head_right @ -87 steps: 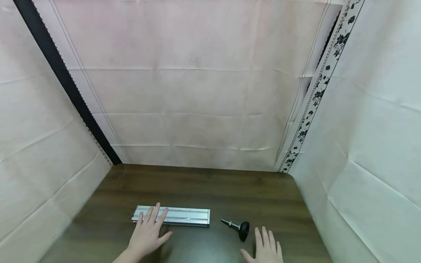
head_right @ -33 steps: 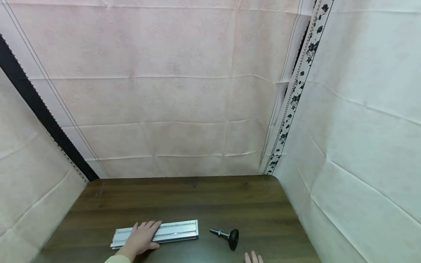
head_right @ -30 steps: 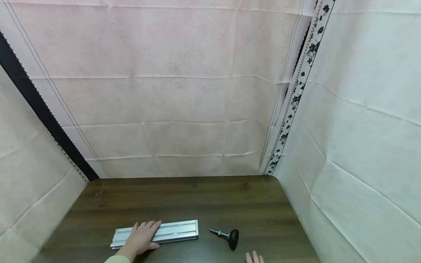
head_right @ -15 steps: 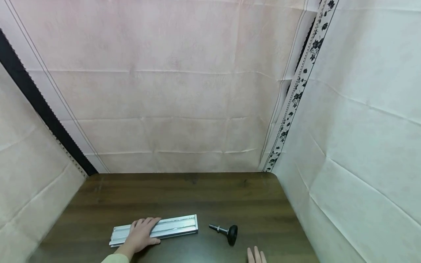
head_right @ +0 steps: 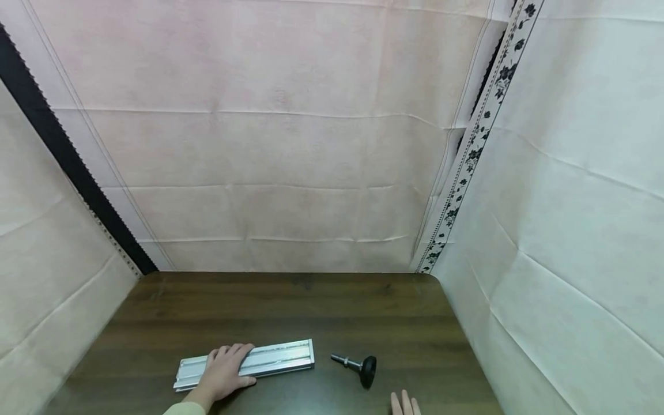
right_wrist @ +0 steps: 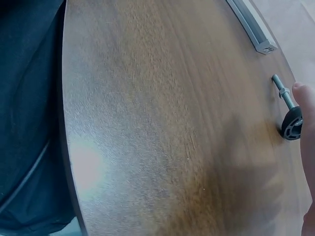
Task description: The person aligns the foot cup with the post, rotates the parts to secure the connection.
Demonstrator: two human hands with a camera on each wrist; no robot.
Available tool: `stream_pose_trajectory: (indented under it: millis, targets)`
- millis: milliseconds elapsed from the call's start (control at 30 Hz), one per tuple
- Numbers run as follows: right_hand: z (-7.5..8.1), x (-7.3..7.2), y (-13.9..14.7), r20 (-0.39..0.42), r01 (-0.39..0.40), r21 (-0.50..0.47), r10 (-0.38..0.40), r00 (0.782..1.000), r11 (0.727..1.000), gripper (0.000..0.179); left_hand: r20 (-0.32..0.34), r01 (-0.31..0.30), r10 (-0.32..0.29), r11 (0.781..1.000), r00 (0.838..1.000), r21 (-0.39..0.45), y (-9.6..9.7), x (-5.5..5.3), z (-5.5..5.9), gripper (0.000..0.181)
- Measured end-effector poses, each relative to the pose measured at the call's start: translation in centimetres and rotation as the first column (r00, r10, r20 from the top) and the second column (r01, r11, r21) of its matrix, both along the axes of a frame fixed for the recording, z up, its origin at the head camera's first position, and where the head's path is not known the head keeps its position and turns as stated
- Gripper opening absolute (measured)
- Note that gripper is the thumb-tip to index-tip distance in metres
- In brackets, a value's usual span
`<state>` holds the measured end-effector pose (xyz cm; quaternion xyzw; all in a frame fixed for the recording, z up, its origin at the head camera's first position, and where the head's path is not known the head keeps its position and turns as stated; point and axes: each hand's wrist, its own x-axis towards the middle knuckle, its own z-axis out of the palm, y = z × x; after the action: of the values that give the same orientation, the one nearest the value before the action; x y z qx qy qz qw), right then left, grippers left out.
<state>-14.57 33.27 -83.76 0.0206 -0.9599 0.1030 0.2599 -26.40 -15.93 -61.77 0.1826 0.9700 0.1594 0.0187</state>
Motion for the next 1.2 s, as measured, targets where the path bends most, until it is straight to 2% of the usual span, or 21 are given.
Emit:
stream_pose_trajectory:
  millis: [133,367,500,633,733,767,900,1000,1100,1200]
  targets:
    - [0.6,0.0,-0.6,0.053,0.037,-0.038,-0.035,0.998,0.999,0.063,-0.005,-0.006,0.006,1.000,1.000,-0.014,-0.1,0.7,-0.3,0.076]
    - [-0.4,-0.8,0.0,0.068,-0.002,-0.037,0.004,0.998,0.999,0.061,-0.029,0.029,-0.030,1.000,0.999,-0.005,-0.6,2.0,-1.1,0.076]
    - [-1.0,-1.3,0.3,0.115,-0.012,-0.039,0.016,0.993,0.999,0.062,-0.032,0.048,-0.047,0.998,0.998,0.027,-0.6,2.6,-0.9,0.075]
    - [-1.2,-1.9,0.4,0.182,0.005,-0.052,0.004,0.983,0.999,0.066,-0.014,0.029,-0.028,0.997,1.000,0.077,-0.4,2.9,-0.2,0.076]
    - [-1.4,-2.3,0.3,0.162,0.008,-0.070,0.003,0.987,0.998,0.067,-0.003,-0.004,0.004,0.991,1.000,0.132,-0.2,3.2,0.5,0.076]
    - [-1.5,-2.5,0.3,0.131,0.001,-0.075,0.009,0.991,0.997,0.067,-0.003,-0.015,0.015,0.988,1.000,0.154,-0.2,3.3,0.7,0.076]
    - [-1.9,-2.9,0.0,0.087,-0.017,-0.083,0.024,0.996,0.996,0.066,-0.043,-0.038,0.049,0.973,0.998,0.226,0.0,3.7,1.3,0.075]
    - [-2.2,-3.0,0.0,0.092,-0.019,-0.078,0.026,0.995,0.997,0.065,-0.063,-0.036,0.057,0.957,0.996,0.287,0.3,4.1,1.7,0.074]
    - [-2.7,-3.2,0.1,0.086,-0.020,-0.075,0.026,0.996,0.997,0.062,-0.055,-0.034,0.055,0.942,0.997,0.333,0.8,4.5,2.1,0.072]
    - [-3.3,-3.5,0.2,0.052,-0.021,-0.072,0.025,0.998,0.997,0.058,-0.050,-0.028,0.049,0.932,0.998,0.360,1.3,4.8,2.5,0.071]
